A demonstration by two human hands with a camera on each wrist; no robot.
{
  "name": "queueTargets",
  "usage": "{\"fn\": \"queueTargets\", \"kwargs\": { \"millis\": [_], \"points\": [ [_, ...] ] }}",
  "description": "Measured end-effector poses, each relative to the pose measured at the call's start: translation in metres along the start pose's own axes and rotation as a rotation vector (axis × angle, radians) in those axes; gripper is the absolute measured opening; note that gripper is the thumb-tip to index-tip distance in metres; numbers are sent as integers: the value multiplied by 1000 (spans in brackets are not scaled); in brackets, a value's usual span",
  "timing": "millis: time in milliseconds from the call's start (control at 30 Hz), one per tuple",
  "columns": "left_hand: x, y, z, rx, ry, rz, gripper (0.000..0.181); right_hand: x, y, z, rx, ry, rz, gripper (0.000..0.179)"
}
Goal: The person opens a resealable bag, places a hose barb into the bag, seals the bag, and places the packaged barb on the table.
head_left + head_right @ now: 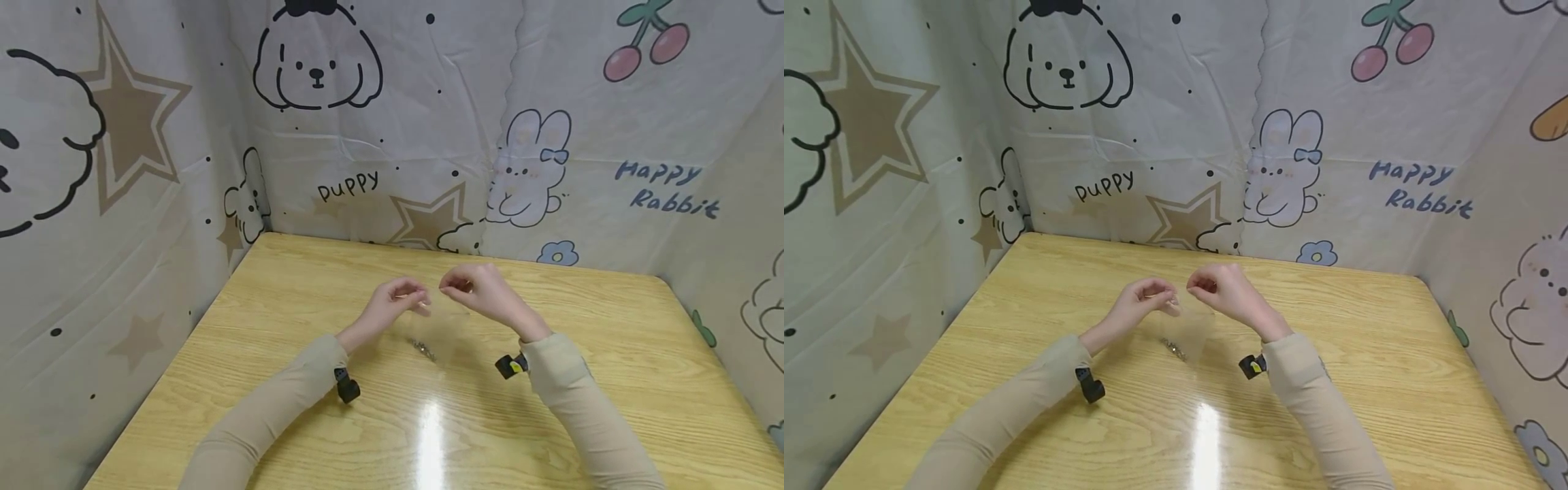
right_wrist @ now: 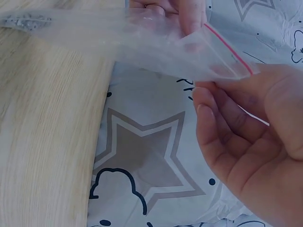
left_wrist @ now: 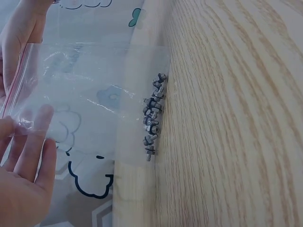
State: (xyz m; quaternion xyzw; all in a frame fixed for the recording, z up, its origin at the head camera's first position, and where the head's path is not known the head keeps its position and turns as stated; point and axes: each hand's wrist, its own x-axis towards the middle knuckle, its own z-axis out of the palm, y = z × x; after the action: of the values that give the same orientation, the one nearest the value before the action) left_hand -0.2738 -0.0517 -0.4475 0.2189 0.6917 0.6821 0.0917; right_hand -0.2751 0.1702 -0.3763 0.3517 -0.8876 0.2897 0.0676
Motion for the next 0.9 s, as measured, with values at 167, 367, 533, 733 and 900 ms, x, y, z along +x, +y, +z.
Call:
{"fn": "queueTargets", "kwargs": {
  "millis": [167,367,533,733,900],
  "points": [
    [0,0,1,14,54,-2,23,-3,-2,-2,6,-24,-8,4],
    [-3,4,0,88,126,-26,21,-7,-3,-7,8,-55,15,5],
    [-6,9,-1,77,154,-41,19,-10,-2,-10,-6,-64,40,7],
    [-7,9,-2,65,193,-31,19,-14,-2,-11,-5,-48,36,6],
    [-7,8,-3,50,217,-31,19,-20,-4,-11,35,-46,32,7]
  ]
}}
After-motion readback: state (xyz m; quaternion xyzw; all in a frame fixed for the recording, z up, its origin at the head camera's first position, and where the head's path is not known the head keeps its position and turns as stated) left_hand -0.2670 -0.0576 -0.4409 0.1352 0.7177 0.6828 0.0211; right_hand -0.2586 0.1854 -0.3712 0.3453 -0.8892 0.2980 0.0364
